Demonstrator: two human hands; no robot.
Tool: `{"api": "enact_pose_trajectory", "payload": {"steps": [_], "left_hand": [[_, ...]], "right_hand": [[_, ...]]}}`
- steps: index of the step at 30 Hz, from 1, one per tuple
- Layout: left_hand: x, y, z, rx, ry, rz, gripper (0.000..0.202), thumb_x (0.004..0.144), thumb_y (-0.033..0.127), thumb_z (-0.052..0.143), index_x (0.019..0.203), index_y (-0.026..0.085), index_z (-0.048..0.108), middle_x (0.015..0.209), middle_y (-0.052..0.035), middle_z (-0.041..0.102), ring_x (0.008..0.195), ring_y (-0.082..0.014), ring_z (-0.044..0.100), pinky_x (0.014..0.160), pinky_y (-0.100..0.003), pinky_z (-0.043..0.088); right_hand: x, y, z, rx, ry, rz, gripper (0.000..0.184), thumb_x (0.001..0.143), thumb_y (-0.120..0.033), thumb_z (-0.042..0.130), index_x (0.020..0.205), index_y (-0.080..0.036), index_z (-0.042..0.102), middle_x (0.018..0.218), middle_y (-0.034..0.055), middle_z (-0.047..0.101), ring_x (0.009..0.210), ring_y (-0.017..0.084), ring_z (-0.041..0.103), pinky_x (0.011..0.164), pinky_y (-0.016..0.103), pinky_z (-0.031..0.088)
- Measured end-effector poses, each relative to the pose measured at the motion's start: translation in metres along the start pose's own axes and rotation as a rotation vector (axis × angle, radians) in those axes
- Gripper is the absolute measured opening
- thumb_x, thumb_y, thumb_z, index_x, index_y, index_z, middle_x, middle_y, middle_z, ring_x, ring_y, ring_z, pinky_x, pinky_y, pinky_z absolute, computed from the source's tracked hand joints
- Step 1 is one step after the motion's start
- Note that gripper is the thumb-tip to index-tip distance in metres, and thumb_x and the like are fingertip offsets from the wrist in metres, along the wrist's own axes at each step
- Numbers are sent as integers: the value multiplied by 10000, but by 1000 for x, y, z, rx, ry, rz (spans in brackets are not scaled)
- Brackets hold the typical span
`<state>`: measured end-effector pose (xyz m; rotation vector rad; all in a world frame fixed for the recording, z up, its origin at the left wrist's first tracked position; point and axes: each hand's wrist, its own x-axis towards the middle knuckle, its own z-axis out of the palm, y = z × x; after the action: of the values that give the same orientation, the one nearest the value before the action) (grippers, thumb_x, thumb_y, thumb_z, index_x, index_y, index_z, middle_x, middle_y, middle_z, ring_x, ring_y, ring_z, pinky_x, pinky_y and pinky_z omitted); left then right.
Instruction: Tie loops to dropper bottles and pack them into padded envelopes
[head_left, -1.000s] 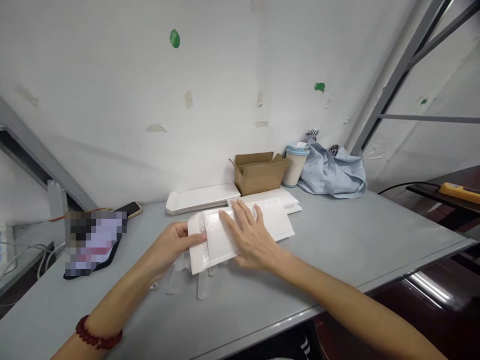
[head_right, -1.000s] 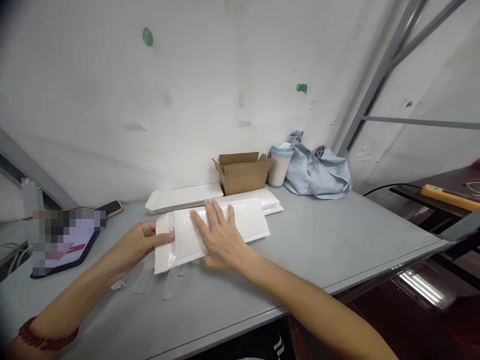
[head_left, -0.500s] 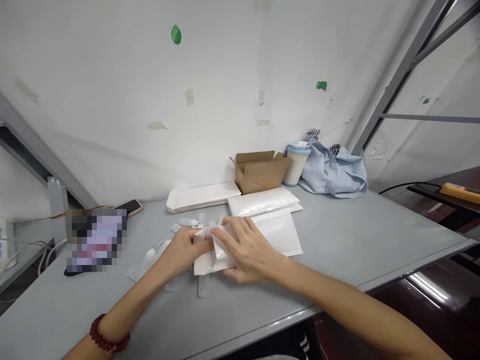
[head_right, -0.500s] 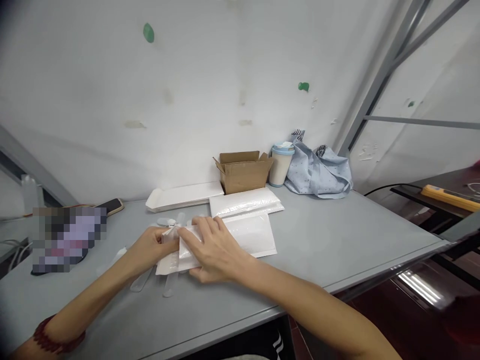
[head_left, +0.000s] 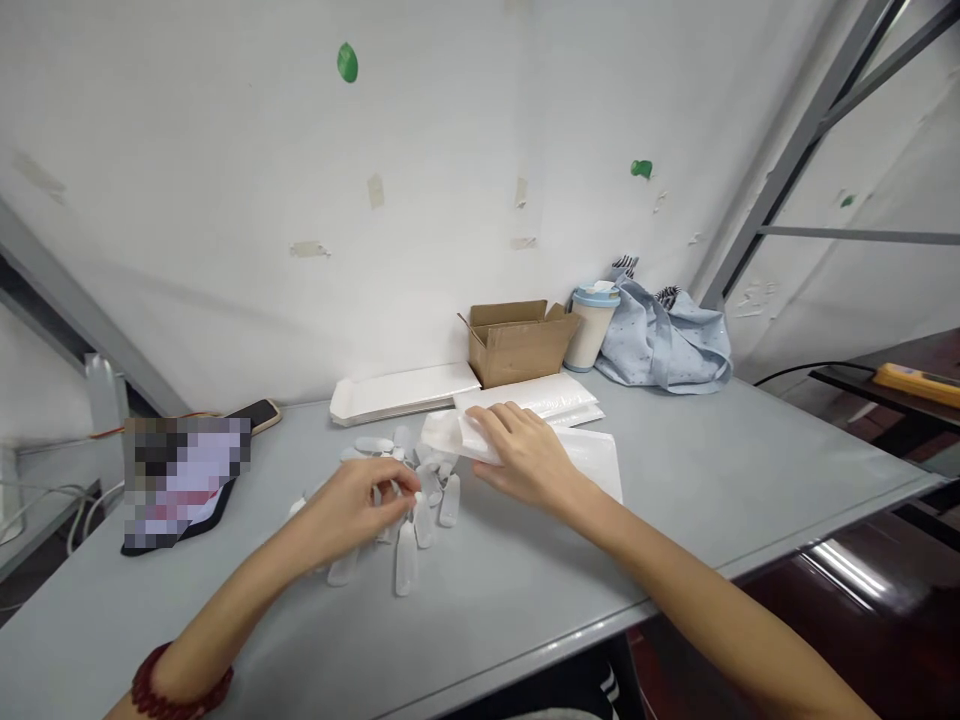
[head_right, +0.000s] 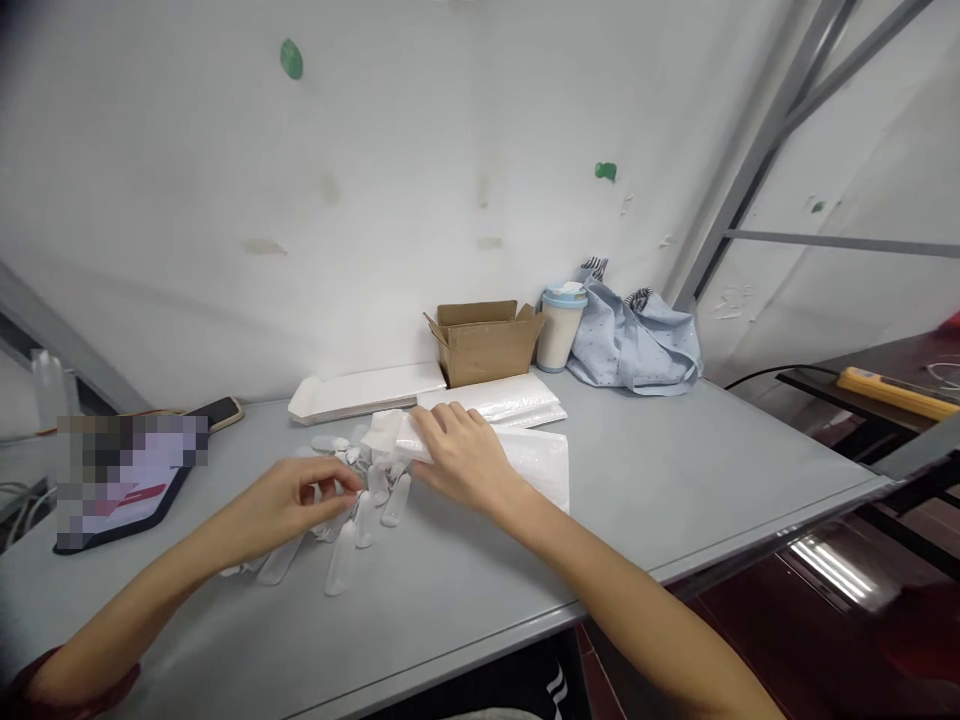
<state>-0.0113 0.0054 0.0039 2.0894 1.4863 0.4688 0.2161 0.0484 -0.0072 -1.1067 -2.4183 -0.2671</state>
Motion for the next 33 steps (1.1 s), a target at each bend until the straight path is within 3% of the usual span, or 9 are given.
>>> {"api": "enact_pose_trajectory", "payload": {"steps": [3,6,10,13,16,22,28,31,33], "left_hand": [[-1,-1,13,139,61,175,177,818,254,519,954,234,630,1051,-35,609,930,-204,552,792,-317,454],[-1,1,26,236,70,316,194,857,244,508,1024,246,607,1154,-52,557,1107,-236,467,905,-368,425],[0,11,43,468,108,379,284,870,305,542,1131,197,568,1074,-97,580,1022,-268,497,844,-414,454],[1,17,54,666,138,369,238,875,273,523,1068,159,600,954,-107,608,915,-280,534,774,-434,469],[2,18,58,715,136,384,212,867,195,479,1023,174,622,924,-101,620,887,-277,549,745,-423,473],[4,6,41,399,207,297,307,898,208,368,1081,175,613,938,-95,665,898,-255,587,774,-393,474],[-1,-5,-14,-177,237,-38,312,816,487,548,934,219,653,775,-15,679,737,-194,627,682,-287,491],[-2,-10,-32,-376,385,-123,356,800,529,553,920,203,633,734,-9,679,712,-183,634,721,-292,497],[-1,-10,-32,-421,433,-169,378,784,536,567,933,190,595,742,-16,689,687,-183,637,718,-306,503]], "right_hand": [[1,2,-1,27,0,30,314,762,-187,551,1070,-153,501,930,99,604,870,246,524,720,344,422],[2,1,-1,60,-34,31,301,777,-197,551,1071,-160,497,920,94,600,870,243,528,718,341,423],[2,-2,3,85,-95,35,302,788,-195,564,1079,-150,499,958,103,603,898,245,532,742,352,427],[1,-3,6,73,-111,25,322,788,-195,580,1096,-136,502,996,110,601,923,248,529,767,357,430],[2,-4,5,76,-100,22,322,802,-207,582,1105,-138,497,998,108,597,926,245,531,764,358,433],[4,-2,0,79,-142,47,318,805,-215,606,1097,-138,503,993,111,593,941,250,539,774,365,439],[4,-1,-3,94,-194,68,377,791,-207,637,1137,-132,505,1028,114,604,969,252,549,790,365,448],[3,-2,-4,137,-200,61,399,787,-213,644,1152,-135,504,1034,111,609,974,252,554,786,358,449],[2,-3,-2,170,-202,53,424,782,-213,650,1169,-130,500,1056,116,609,997,257,553,798,359,446]]}}
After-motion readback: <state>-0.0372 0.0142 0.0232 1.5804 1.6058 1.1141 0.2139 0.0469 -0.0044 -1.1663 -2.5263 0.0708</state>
